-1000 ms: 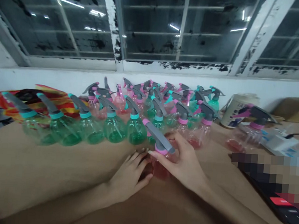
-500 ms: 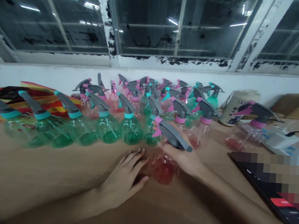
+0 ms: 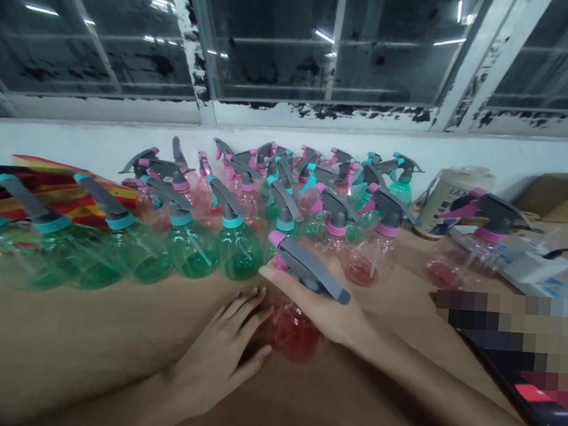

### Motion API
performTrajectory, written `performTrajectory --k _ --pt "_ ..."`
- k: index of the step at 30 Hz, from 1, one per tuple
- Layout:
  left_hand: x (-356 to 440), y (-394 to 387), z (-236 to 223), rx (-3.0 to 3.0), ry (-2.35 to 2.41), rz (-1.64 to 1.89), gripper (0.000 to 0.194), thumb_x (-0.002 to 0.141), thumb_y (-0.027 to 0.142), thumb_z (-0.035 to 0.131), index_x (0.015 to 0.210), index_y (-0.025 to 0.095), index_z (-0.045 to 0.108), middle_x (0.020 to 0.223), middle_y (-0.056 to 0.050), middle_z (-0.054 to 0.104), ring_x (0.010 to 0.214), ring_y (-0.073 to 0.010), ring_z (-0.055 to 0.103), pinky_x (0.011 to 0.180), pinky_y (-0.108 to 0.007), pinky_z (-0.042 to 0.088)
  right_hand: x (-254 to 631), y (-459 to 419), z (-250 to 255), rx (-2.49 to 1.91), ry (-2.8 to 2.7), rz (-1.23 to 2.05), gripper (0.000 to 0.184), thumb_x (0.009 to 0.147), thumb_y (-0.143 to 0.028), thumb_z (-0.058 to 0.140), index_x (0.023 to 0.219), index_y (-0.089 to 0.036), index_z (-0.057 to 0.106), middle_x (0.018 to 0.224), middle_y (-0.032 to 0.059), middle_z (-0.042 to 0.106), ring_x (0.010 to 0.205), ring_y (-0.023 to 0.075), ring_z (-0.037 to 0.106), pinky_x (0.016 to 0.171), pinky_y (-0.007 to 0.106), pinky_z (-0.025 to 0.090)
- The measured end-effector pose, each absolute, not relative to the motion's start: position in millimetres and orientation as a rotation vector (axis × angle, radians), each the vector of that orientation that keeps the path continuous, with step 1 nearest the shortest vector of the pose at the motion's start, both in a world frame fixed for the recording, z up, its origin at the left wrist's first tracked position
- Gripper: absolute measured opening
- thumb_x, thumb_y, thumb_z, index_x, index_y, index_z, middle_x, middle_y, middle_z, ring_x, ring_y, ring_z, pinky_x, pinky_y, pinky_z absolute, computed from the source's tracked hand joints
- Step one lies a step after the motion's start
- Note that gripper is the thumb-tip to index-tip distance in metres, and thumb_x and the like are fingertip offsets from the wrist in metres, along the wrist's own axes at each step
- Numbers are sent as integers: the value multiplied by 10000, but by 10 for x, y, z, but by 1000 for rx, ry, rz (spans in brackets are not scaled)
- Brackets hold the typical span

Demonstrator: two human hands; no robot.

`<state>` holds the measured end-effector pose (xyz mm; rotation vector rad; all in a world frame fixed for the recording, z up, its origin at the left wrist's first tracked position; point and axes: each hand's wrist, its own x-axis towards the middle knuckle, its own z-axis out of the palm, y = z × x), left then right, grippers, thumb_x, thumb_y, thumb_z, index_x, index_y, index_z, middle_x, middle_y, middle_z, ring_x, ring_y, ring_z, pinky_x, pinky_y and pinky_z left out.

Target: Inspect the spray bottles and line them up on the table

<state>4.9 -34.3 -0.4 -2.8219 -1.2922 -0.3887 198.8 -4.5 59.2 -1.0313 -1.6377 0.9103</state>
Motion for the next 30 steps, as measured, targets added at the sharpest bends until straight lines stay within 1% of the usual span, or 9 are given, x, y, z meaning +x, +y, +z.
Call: performTrajectory --k 5,8,10,12,14,16,20,26,30 --pt "48 -323 -17 -2813 -1301 -359 422 885 339 526 1253 132 512 1365 -153 458 1270 -324 394 989 -511 378 1951 -107 662 -1082 -1592 822 217 758 -434 643 676 -241 586 630 -24 605 589 158 598 588 315 525" --pt "43 -319 -27 -2813 -1276 -389 422 886 332 524 1251 122 511 1367 -160 454 1280 -320 381 1001 -505 367 1947 -131 686 -1116 -1569 770 223 740 -425 654 645 -245 564 567 -41 558 516 144 556 514 302 507" --pt "36 -320 -32 -2811 -1260 -423 417 889 332 514 1251 126 507 1368 -157 453 1282 -315 377 1005 -504 362 1946 -134 701 -1112 -1579 830 180 753 -421 638 697 -253 605 618 -27 609 567 160 604 549 315 534" --pt "30 -320 -32 -2812 -1256 -443 406 892 332 502 1249 138 504 1366 -148 456 1279 -309 382 1003 -504 364 1944 -127 717 -1060 -1617 912 165 768 -423 622 808 -265 651 754 0 681 707 187 662 664 346 561" --pt "28 -317 -30 -2812 -1260 -458 396 892 324 498 1245 143 503 1359 -142 466 1275 -306 388 1003 -503 365 1943 -116 727 -1008 -1669 936 193 789 -421 605 894 -269 662 883 19 705 823 200 671 783 376 546" --pt "28 -314 -26 -2814 -1260 -463 407 889 318 502 1253 135 493 1348 -143 477 1272 -305 393 1004 -501 367 1943 -107 722 -991 -1703 914 201 806 -409 595 934 -265 651 939 22 702 856 201 666 831 389 531" --pt "31 -315 -22 -2818 -1259 -446 448 890 324 501 1284 114 461 1351 -152 473 1271 -306 393 1005 -497 369 1941 -111 682 -966 -1669 880 186 809 -378 601 959 -269 615 912 1 690 824 183 664 770 344 552" --pt "37 -316 -26 -2818 -1254 -393 462 894 315 503 1304 116 431 1373 -155 447 1275 -296 390 1012 -491 364 1956 -138 690 -1000 -1721 862 66 816 -329 586 837 -268 603 728 -19 647 644 174 625 616 331 540" --pt "30 -313 -36 -2824 -1251 -409 459 894 315 505 1303 119 428 1377 -156 440 1276 -293 388 1010 -489 367 1962 -131 714 -1005 -1711 900 105 818 -293 579 915 -280 616 710 -29 655 598 174 628 607 345 546"
